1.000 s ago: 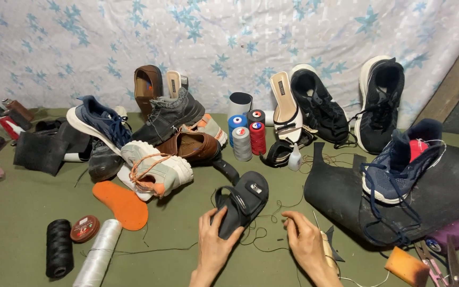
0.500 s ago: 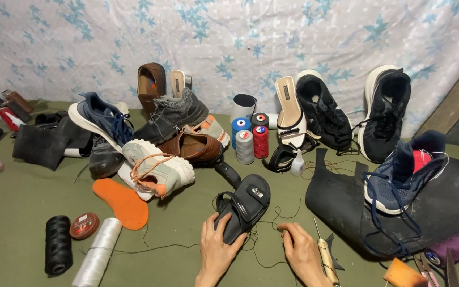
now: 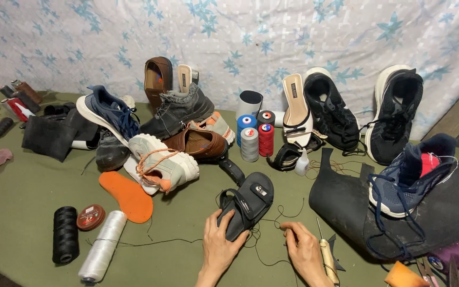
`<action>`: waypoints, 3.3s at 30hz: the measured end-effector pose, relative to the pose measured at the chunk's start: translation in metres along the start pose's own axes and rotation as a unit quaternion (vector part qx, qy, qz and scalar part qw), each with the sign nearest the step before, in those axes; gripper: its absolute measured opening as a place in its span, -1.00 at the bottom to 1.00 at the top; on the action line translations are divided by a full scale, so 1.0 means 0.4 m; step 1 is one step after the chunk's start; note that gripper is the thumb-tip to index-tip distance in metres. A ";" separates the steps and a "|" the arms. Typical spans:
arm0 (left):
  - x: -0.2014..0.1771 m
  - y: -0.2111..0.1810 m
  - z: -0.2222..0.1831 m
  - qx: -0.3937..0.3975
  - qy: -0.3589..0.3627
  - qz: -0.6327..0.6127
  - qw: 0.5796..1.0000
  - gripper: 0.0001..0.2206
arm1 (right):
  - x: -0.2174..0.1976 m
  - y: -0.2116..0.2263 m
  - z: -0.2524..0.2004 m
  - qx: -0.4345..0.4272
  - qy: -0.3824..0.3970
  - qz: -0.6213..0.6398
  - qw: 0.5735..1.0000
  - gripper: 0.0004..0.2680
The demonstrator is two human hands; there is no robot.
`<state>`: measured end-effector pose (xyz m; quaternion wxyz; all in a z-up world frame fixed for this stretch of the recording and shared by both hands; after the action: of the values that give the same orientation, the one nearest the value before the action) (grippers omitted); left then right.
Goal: Hand-sewing a sandal strap and using a sponge to apply treatment to shoe materials on a repair bench.
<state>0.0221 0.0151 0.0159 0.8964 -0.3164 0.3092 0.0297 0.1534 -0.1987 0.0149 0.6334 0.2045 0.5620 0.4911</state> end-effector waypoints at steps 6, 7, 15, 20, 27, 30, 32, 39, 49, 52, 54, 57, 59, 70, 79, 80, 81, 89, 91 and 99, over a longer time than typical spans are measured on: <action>0.003 0.002 -0.009 -0.010 -0.010 -0.014 1.000 -0.46 | 0.007 -0.011 -0.003 0.008 -0.010 -0.009 1.000 -0.81; 0.008 0.005 -0.010 -0.009 -0.020 -0.010 1.000 -0.48 | 0.010 -0.013 -0.001 0.005 -0.013 -0.010 1.000 -0.81; -0.049 -0.012 -0.005 -0.030 -0.150 -0.016 0.988 -0.58 | 0.012 -0.001 -0.007 -0.013 -0.025 -0.044 0.999 -0.83; -0.116 0.007 0.014 -0.001 -0.233 0.055 0.971 -0.53 | 0.020 -0.014 -0.005 -0.030 -0.038 -0.054 0.997 -0.85; -0.127 -0.016 -0.088 0.004 -0.154 0.144 0.978 -0.42 | 0.002 0.003 -0.010 -0.045 -0.047 -0.022 0.998 -0.85; -0.007 0.134 -0.234 -0.063 -0.097 0.138 0.984 -0.47 | -0.027 0.027 0.000 0.038 -0.024 0.024 0.999 -0.82; 0.073 0.254 -0.309 -0.104 -0.048 0.116 0.987 -0.44 | -0.080 0.052 0.012 0.106 -0.002 0.047 0.993 -0.80; -0.061 0.110 -0.281 -0.069 -0.124 -0.012 0.990 -0.72 | -0.344 0.005 0.073 -0.064 -0.287 -0.034 0.955 -0.81; -0.086 0.025 -0.255 0.024 -0.092 0.040 0.995 -0.72 | -0.340 -0.023 0.117 0.171 -0.192 0.014 0.966 -0.51; -0.081 0.037 -0.255 0.064 -0.109 0.039 0.991 -0.76 | -0.368 0.013 0.150 0.072 -0.307 0.050 0.948 -0.56; -0.087 0.025 -0.245 0.056 -0.100 0.036 0.993 -0.79 | -0.363 0.021 0.161 0.058 -0.315 0.035 0.947 -0.58; -0.103 -0.007 -0.227 0.029 -0.073 0.021 0.997 -0.81 | -0.314 -0.037 0.168 0.047 -0.273 -0.050 0.960 -0.61; -0.133 -0.014 -0.221 0.005 -0.059 0.017 0.998 -0.79 | -0.261 -0.088 0.149 0.048 -0.212 -0.115 0.969 -0.63; -0.188 -0.040 -0.182 -0.017 -0.127 -0.122 0.984 -0.82 | -0.204 0.131 -0.035 -0.246 -0.298 -0.183 0.904 -0.76; -0.395 0.016 -0.048 -0.035 -0.236 -0.066 0.969 -0.83 | -0.023 0.056 -0.138 -0.210 -0.146 -0.131 0.958 -0.85; -0.425 0.035 -0.033 -0.036 -0.238 -0.064 0.969 -0.83 | -0.012 0.083 -0.154 -0.211 -0.144 -0.129 0.958 -0.85; -0.455 0.054 -0.018 -0.035 -0.242 -0.045 0.968 -0.83 | -0.005 0.108 -0.170 -0.198 -0.168 -0.122 0.958 -0.86; -0.667 0.210 0.173 -0.132 -0.281 0.081 0.947 -0.82 | 0.082 0.070 -0.211 -0.197 -0.161 -0.110 0.961 -0.83; -0.684 0.199 0.217 -0.135 -0.275 0.053 0.951 -0.82 | 0.089 0.048 -0.218 -0.205 -0.169 -0.073 0.961 -0.83; -0.538 0.115 0.232 -0.113 -0.184 -0.008 0.976 -0.86 | 0.040 0.143 -0.215 -0.103 -0.119 -0.040 0.987 -0.80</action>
<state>-0.1132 0.1367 0.1704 0.8967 -0.4070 0.1311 0.1147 0.0505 -0.1854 0.0284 0.7325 0.1726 0.4366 0.4930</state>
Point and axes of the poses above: each hand's wrist, its own z-axis towards the middle knuckle, its own x-axis out of the palm, y = z × x, the point moved 3 cm from there along z, towards the middle knuckle, and after that the axes turned 13 degrees about -y, right-handed, at the moved point
